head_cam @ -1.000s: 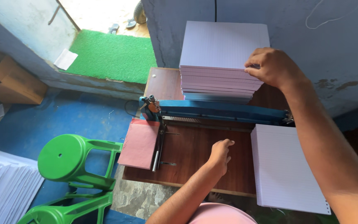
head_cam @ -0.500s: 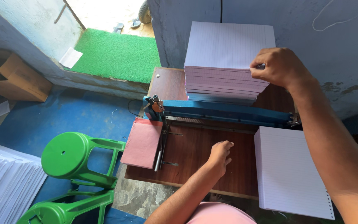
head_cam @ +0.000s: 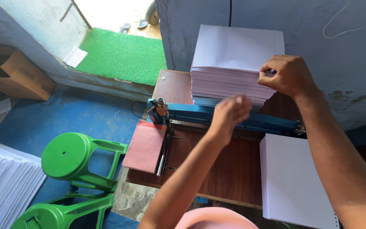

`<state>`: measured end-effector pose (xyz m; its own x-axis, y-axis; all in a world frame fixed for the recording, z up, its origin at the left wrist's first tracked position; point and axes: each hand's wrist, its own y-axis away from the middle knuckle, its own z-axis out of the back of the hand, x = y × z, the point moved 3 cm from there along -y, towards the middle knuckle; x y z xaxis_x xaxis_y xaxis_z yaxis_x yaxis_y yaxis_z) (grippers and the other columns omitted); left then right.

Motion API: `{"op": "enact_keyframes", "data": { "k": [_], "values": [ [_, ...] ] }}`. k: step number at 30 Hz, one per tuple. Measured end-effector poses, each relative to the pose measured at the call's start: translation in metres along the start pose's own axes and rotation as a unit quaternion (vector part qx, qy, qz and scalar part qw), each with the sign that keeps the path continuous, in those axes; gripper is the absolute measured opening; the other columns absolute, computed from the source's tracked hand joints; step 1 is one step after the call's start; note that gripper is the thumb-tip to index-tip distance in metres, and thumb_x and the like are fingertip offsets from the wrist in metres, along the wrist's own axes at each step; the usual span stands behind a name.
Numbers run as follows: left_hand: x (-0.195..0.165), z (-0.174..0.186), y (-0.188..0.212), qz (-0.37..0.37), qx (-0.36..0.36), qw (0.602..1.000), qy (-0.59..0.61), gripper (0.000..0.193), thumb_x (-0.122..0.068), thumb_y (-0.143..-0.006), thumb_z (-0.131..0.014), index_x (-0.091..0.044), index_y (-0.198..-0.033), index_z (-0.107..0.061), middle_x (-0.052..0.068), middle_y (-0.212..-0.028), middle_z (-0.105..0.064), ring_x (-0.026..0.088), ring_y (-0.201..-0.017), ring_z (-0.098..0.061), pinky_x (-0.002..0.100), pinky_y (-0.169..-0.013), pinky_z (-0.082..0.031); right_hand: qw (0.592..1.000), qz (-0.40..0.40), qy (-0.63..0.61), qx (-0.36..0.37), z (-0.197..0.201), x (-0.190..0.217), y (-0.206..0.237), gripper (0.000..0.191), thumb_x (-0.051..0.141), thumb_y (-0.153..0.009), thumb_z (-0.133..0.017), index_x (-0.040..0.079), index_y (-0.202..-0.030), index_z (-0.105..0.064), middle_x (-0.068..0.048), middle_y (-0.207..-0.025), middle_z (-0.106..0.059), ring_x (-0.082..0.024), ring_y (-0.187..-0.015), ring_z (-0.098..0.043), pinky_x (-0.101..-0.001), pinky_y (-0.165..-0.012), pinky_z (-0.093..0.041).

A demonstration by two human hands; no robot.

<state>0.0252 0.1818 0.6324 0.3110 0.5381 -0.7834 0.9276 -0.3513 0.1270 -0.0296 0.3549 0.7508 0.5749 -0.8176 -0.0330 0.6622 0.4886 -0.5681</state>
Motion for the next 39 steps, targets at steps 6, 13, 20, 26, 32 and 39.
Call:
{"op": "enact_keyframes", "data": {
  "k": [6, 13, 20, 26, 32, 39],
  "values": [
    [-0.045, -0.018, -0.043, -0.051, -0.006, 0.994, 0.097, 0.039, -0.008, -0.101, -0.045, 0.008, -0.136, -0.051, 0.025, -0.134, -0.058, 0.033, -0.130, -0.057, 0.046, -0.115, -0.047, 0.999, 0.002, -0.025, -0.025, 0.003, 0.002, 0.002, 0.005, 0.012, -0.086, -0.077, 0.007, -0.089, -0.077, -0.007, -0.087, -0.075, -0.019, -0.075, -0.072, -0.0306, -0.070, -0.060],
    [-0.040, -0.026, -0.046, -0.002, -0.094, 0.974, 0.204, 0.052, 0.008, -0.089, -0.036, 0.014, -0.141, -0.034, 0.032, -0.141, -0.048, 0.040, -0.136, -0.052, 0.045, -0.115, -0.047, 0.999, -0.011, -0.035, -0.033, -0.001, -0.006, 0.003, 0.004, 0.009, -0.085, -0.079, 0.006, -0.087, -0.077, -0.008, -0.087, -0.076, -0.019, -0.075, -0.073, -0.0299, -0.069, -0.060],
    [-0.042, -0.032, -0.045, -0.004, -0.112, 0.974, 0.195, 0.052, -0.002, -0.096, -0.044, 0.012, -0.144, -0.030, 0.030, -0.140, -0.047, 0.040, -0.137, -0.051, 0.044, -0.116, -0.046, 0.997, -0.026, -0.069, -0.031, -0.004, -0.010, 0.005, 0.006, 0.009, -0.086, -0.079, 0.006, -0.090, -0.077, -0.008, -0.089, -0.076, -0.019, -0.080, -0.074, -0.0296, -0.072, -0.060],
    [-0.057, -0.015, -0.081, -0.042, -0.177, 0.981, 0.073, 0.036, -0.018, -0.100, -0.058, 0.011, -0.120, -0.052, 0.025, -0.116, -0.062, 0.030, -0.111, -0.066, 0.037, -0.100, -0.059, 0.999, -0.020, -0.028, -0.029, -0.005, -0.002, 0.006, 0.006, 0.009, -0.085, -0.079, 0.006, -0.089, -0.076, -0.009, -0.089, -0.076, -0.021, -0.080, -0.073, -0.0322, -0.074, -0.061],
    [-0.057, -0.006, -0.089, -0.069, -0.224, 0.972, 0.017, 0.023, -0.014, -0.102, -0.056, 0.007, -0.093, -0.058, 0.020, -0.097, -0.063, 0.021, -0.086, -0.071, 0.029, -0.081, -0.067, 0.999, -0.025, -0.012, -0.039, -0.010, 0.001, 0.024, 0.015, 0.016, -0.084, -0.082, 0.006, -0.094, -0.077, -0.009, -0.096, -0.077, -0.023, -0.092, -0.073, -0.0357, -0.082, -0.060],
    [-0.061, -0.007, -0.081, -0.060, -0.239, 0.969, 0.019, 0.025, -0.010, -0.102, -0.056, 0.006, -0.082, -0.058, 0.017, -0.091, -0.064, 0.019, -0.080, -0.070, 0.027, -0.077, -0.067, 0.933, -0.292, -0.075, -0.198, -0.018, 0.019, 0.071, 0.028, 0.026, -0.102, -0.072, 0.003, -0.085, -0.074, -0.010, -0.079, -0.070, -0.017, -0.071, -0.065, -0.0306, -0.064, -0.052]
  ]
}}
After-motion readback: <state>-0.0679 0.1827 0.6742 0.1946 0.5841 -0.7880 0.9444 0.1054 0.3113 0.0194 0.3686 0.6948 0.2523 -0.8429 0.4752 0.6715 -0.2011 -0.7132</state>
